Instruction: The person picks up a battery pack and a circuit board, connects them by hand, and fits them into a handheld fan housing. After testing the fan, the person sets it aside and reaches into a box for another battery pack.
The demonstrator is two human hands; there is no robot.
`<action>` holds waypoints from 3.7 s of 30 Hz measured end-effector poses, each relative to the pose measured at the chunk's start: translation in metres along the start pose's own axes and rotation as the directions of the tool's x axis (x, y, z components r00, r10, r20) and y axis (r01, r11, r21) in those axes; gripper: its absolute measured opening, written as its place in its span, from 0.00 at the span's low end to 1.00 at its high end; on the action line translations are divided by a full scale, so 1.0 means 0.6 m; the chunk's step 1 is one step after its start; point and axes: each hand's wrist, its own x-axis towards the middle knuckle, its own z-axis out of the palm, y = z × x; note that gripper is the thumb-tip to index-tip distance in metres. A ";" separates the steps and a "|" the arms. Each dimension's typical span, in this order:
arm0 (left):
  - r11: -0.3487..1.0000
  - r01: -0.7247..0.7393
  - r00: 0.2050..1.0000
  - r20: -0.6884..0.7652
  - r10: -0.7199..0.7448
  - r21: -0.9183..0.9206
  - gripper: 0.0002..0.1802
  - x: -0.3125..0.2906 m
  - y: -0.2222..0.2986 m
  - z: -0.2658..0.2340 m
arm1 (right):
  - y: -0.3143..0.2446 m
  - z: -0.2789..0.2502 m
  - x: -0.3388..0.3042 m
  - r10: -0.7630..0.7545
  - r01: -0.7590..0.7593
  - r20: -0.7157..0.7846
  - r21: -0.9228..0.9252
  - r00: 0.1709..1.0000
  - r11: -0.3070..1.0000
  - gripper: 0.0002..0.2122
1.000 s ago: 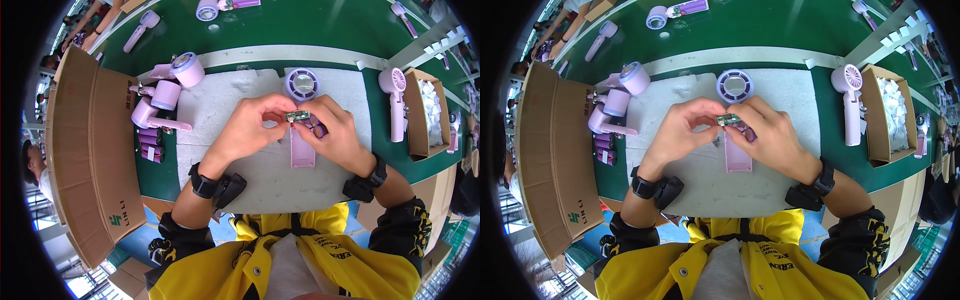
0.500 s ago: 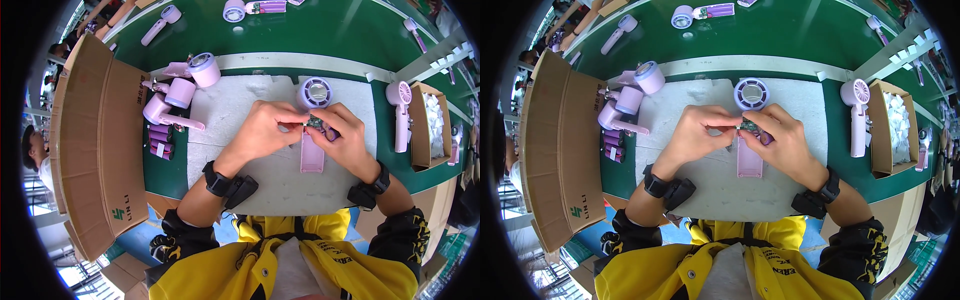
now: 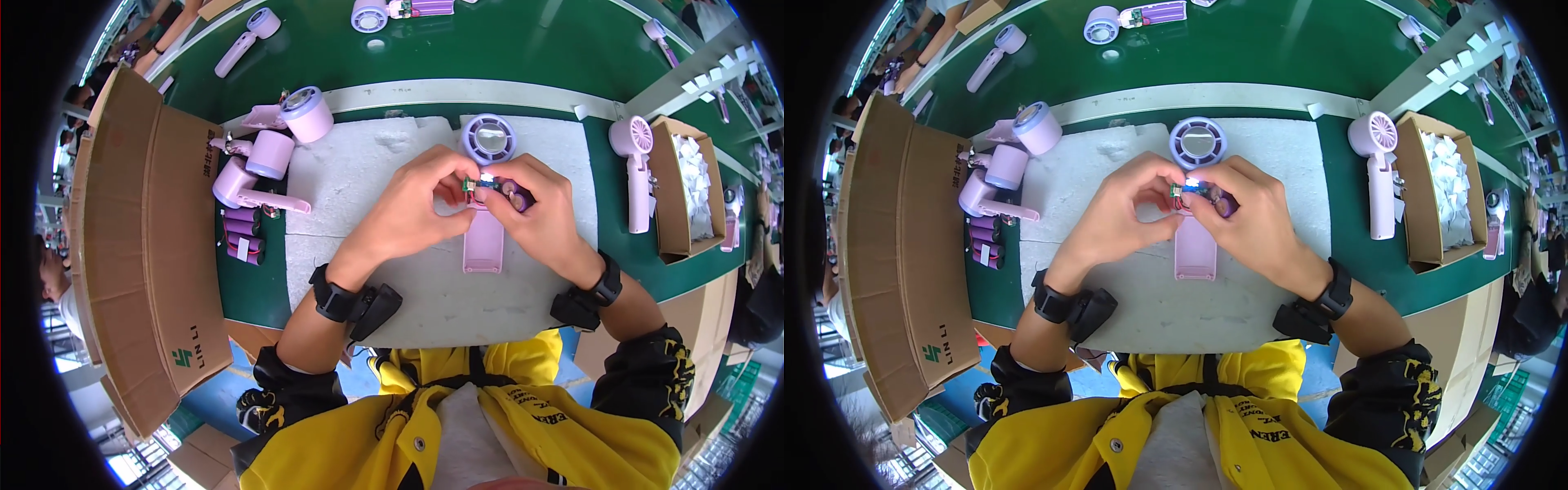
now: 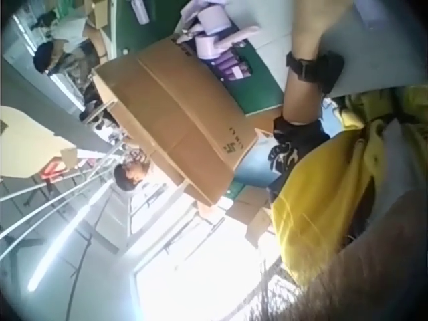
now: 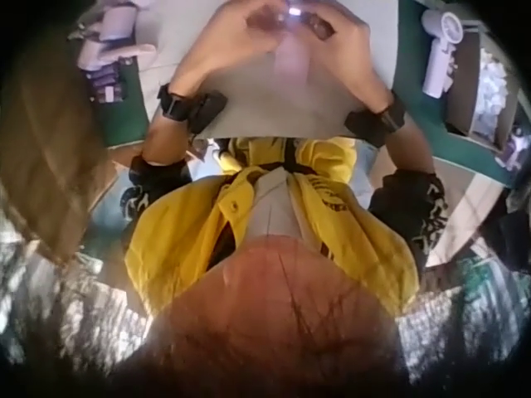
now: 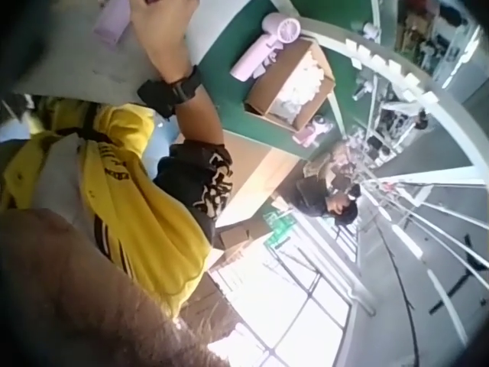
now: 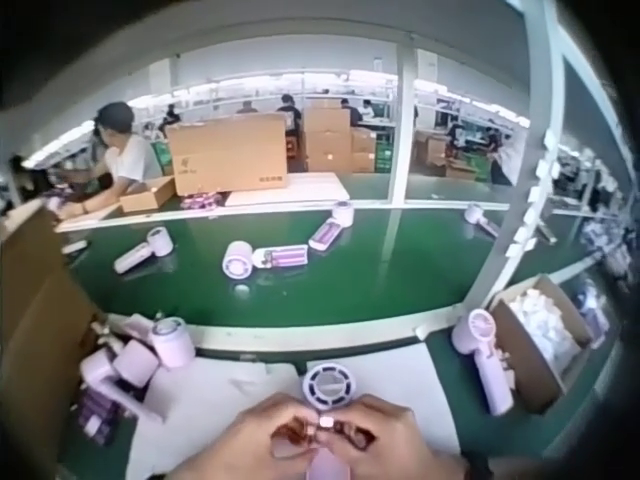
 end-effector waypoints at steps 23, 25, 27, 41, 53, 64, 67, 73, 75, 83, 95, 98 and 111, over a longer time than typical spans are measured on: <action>0.976 0.155 0.982 0.131 -0.135 -0.156 0.20 0.000 0.000 -0.002 | 0.001 -0.005 -0.011 -0.071 0.073 0.047 -0.030 0.996 0.997 0.09; 0.978 0.165 0.982 0.118 -0.150 -0.129 0.19 0.001 0.003 0.000 | 0.002 -0.004 -0.011 -0.090 0.091 0.038 -0.037 0.995 0.995 0.09; 0.978 0.162 0.982 0.116 -0.148 -0.128 0.19 0.002 0.002 0.000 | 0.000 -0.005 -0.009 -0.096 0.098 0.037 -0.076 0.995 0.992 0.09; 0.970 0.122 0.992 0.000 -0.125 -0.212 0.17 0.002 -0.008 0.014 | 0.000 -0.003 -0.010 -0.063 0.073 0.062 -0.169 0.996 0.983 0.10; 0.998 0.054 0.995 0.088 -0.056 0.032 0.16 0.001 0.004 -0.004 | 0.011 -0.060 0.013 0.060 -0.131 0.483 0.113 0.874 0.985 0.14; 0.992 0.099 0.994 0.048 -0.096 -0.072 0.20 0.004 0.005 -0.034 | 0.007 -0.087 0.033 0.217 -0.172 0.411 -0.146 0.885 0.974 0.12; 0.985 0.148 0.988 0.060 -0.142 -0.094 0.21 0.004 0.006 -0.036 | 0.002 -0.084 0.022 0.007 0.075 0.340 -0.228 0.940 0.971 0.09; 0.977 0.201 0.977 0.090 -0.194 -0.073 0.21 0.004 0.010 -0.038 | -0.008 -0.078 0.010 -0.262 0.377 0.357 -0.305 0.897 0.875 0.06; 0.979 0.191 0.980 0.072 -0.186 -0.069 0.21 0.004 0.009 -0.035 | -0.012 -0.073 0.003 -0.241 0.386 0.377 -0.377 0.894 0.842 0.06; 0.984 0.173 0.985 0.033 -0.172 -0.044 0.20 0.008 0.012 -0.032 | -0.008 -0.074 0.010 -0.221 0.371 0.375 -0.396 0.900 0.840 0.08; 0.977 0.179 0.983 0.064 -0.172 -0.120 0.21 0.002 -0.012 -0.026 | -0.013 -0.083 0.007 -0.224 0.373 0.400 -0.345 0.889 0.862 0.04; 0.977 0.197 0.977 0.095 -0.189 -0.087 0.21 0.005 -0.020 -0.020 | -0.010 -0.076 -0.008 -0.226 0.393 0.408 -0.393 0.885 0.831 0.05; 0.987 0.151 0.986 0.080 -0.146 -0.054 0.21 0.018 -0.042 -0.012 | 0.013 -0.103 -0.004 -0.083 0.276 0.385 -0.480 0.919 0.833 0.08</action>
